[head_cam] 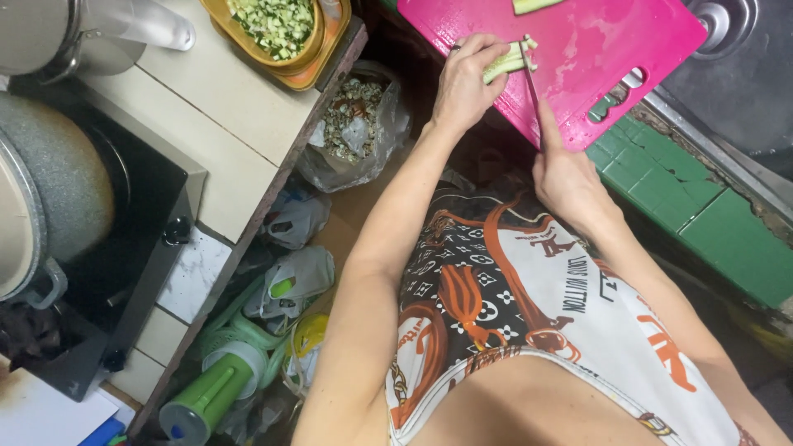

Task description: Dicing cucumbers on a cutting board and transferring them into a bowl.

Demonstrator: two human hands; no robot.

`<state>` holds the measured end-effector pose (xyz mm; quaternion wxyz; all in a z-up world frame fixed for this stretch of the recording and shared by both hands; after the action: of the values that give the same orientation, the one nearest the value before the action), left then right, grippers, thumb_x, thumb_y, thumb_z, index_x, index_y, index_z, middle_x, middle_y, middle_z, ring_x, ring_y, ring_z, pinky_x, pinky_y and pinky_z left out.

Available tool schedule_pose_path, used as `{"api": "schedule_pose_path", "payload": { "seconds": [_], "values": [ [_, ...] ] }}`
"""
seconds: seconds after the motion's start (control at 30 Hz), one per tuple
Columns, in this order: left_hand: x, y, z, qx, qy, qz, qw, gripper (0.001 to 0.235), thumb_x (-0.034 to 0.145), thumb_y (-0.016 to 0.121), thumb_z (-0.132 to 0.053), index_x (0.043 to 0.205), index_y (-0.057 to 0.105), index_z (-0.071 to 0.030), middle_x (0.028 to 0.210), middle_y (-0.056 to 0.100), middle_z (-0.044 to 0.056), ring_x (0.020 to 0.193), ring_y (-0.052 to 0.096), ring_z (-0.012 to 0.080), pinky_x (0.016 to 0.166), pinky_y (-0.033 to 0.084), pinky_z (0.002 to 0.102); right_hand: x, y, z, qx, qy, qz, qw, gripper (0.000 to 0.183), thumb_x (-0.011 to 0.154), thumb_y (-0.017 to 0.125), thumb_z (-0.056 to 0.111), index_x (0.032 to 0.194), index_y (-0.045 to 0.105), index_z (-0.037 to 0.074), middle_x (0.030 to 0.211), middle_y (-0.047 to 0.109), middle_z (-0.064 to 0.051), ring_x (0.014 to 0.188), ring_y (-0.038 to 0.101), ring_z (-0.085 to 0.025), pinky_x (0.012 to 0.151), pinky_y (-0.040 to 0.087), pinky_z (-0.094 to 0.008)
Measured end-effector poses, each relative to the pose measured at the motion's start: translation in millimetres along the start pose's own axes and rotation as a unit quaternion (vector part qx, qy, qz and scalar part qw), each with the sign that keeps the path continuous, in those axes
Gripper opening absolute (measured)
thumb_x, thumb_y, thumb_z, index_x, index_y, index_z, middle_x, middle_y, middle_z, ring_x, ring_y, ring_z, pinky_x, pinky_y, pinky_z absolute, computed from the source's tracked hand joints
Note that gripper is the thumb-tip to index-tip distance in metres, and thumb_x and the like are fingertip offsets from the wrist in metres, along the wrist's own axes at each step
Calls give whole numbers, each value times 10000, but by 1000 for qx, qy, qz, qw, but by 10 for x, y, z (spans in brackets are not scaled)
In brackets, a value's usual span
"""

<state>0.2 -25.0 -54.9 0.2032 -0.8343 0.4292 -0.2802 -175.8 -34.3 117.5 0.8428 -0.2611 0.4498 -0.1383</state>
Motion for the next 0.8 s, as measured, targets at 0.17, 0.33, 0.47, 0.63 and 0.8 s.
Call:
{"api": "schedule_pose_path", "payload": {
  "seconds": [0.17, 0.33, 0.47, 0.63, 0.8],
  "values": [
    [6, -14, 7, -5, -2, 7, 1000, 414, 757, 861, -42, 1153, 744, -76, 1104, 678, -4, 1072, 642, 224, 971, 568, 454, -81, -26, -55, -13, 35, 14, 999, 744, 1041, 363, 113, 1706, 55, 238, 723, 615, -357, 701, 597, -547, 819, 439, -573],
    [2, -34, -24, -1, -9, 9, 1000, 409, 762, 857, -48, 1156, 748, -69, 1112, 684, 1, 1083, 645, 227, 981, 572, 466, 94, 14, -81, -3, -32, -23, 999, 727, 1028, 380, 71, 1697, 109, 158, 560, 488, -252, 507, 508, -462, 619, 399, -528],
    [3, -65, -34, -4, -2, 8, 1000, 408, 762, 854, -39, 1155, 745, -61, 1107, 682, 5, 1076, 647, 222, 980, 573, 454, 287, 35, -15, -15, -34, -19, 999, 736, 1034, 357, 63, 1697, 62, 184, 586, 524, -266, 501, 502, -446, 557, 407, -521],
    [19, -20, -11, 2, -3, -2, 1000, 397, 759, 850, -46, 1143, 751, -52, 1090, 683, 5, 1059, 650, 215, 979, 575, 444, 279, 75, -73, -11, -66, -42, 997, 785, 991, 373, 16, 1695, 59, 168, 540, 498, -254, 431, 481, -421, 499, 410, -514],
    [-4, -63, -42, -39, 10, -22, 999, 389, 754, 867, -15, 1126, 754, -31, 1071, 587, 28, 967, 617, 182, 868, 639, 334, -80, 53, -76, 3, 33, 19, 999, 747, 1040, 372, 125, 1703, 50, 241, 739, 614, -362, 690, 613, -523, 819, 456, -547]
  ]
}}
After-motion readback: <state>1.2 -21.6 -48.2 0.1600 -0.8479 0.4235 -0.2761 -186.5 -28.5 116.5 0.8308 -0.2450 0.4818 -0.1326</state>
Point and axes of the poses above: each hand's wrist, its own x-axis towards the middle knuckle, its own y-axis out of the palm, z = x × y, the point moved 4 cm from there along x, towards the middle knuckle
